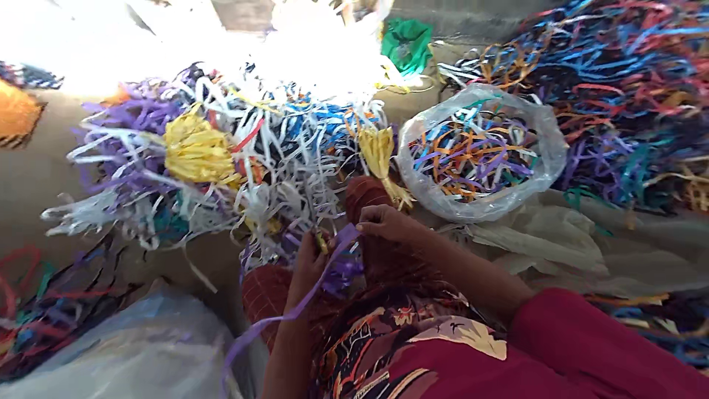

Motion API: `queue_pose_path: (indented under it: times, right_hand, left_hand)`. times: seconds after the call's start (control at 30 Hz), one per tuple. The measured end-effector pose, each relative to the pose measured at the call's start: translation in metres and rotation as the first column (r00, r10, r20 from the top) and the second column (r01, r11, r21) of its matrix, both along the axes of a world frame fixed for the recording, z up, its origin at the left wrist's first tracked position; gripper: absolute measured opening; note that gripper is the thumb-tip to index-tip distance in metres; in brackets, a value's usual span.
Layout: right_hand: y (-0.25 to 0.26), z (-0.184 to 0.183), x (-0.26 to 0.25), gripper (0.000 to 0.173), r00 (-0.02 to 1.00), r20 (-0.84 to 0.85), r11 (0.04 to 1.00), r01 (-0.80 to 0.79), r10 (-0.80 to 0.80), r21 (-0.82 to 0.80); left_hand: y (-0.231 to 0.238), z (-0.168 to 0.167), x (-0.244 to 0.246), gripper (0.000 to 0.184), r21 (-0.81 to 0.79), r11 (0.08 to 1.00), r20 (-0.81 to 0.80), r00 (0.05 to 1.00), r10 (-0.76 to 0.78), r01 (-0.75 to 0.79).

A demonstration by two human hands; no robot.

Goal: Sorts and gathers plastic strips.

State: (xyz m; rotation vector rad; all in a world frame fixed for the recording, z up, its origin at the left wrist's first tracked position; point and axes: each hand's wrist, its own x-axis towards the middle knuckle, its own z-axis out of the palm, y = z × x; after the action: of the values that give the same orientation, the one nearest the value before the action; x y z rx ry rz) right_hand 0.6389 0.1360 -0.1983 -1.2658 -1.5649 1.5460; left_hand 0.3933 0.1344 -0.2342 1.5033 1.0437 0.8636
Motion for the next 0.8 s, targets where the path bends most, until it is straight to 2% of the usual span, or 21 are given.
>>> queue_pose_path:
  times: [0.07,0.13,0.2,0.27,0.37,0.43,0.47,0.53,0.7,0.8]
  right_hand:
    - [-0.007,-0.002,0.034,0.022,0.990,-0.023,0.989,0.139,-0.140,-0.049]
    - [-0.016,-0.008,0.071,0.019,0.914,-0.121,0.919,0.373,-0.388,-0.129]
    - [-0.023,-0.019,0.110,0.021,0.724,-0.211,0.754,0.620,-0.656,-0.218]
    - [-0.029,-0.029,0.147,0.024,0.448,-0.281,0.523,0.792,-0.849,-0.316]
    - [-0.034,-0.046,0.189,0.027,0.046,-0.325,0.200,0.865,-0.945,-0.461]
    - [-0.036,-0.063,0.207,0.030,-0.074,-0.259,0.074,0.852,-0.963,-0.519]
    - [-0.036,-0.071,0.211,0.033,-0.087,-0.204,0.037,0.841,-0.975,-0.540]
    - [-0.034,-0.086,0.209,0.036,-0.017,-0.117,0.052,0.825,-0.993,-0.562]
    - [-0.028,-0.106,0.146,0.037,0.341,-0.092,0.325,0.728,-0.935,-0.604]
    - [-0.033,-0.114,0.091,0.039,0.442,-0.128,0.401,0.607,-0.888,-0.687]
  left_hand:
    - [-0.002,-0.004,-0.003,0.041,-0.046,0.996,-0.025,0.996,0.081,-0.082]
    - [-0.004,-0.004,-0.013,0.039,-0.113,0.979,-0.108,0.982,0.157,-0.169]
    - [-0.007,-0.006,-0.025,0.038,-0.153,0.961,-0.165,0.965,0.204,-0.229]
    - [-0.009,-0.012,-0.038,0.036,-0.180,0.946,-0.172,0.955,0.240,-0.270]
    - [-0.011,-0.017,-0.047,0.033,-0.195,0.933,-0.178,0.946,0.271,-0.304]
    - [-0.011,-0.021,-0.048,0.033,-0.194,0.931,-0.165,0.946,0.280,-0.310]
    - [-0.011,-0.022,-0.048,0.033,-0.199,0.930,-0.160,0.947,0.279,-0.308]
    - [-0.009,-0.023,-0.045,0.033,-0.212,0.930,-0.156,0.950,0.272,-0.301]
    - [-0.007,-0.024,-0.038,0.028,-0.224,0.929,-0.166,0.951,0.261,-0.294]
    - [-0.007,-0.024,-0.034,0.021,-0.224,0.925,-0.149,0.948,0.280,-0.308]
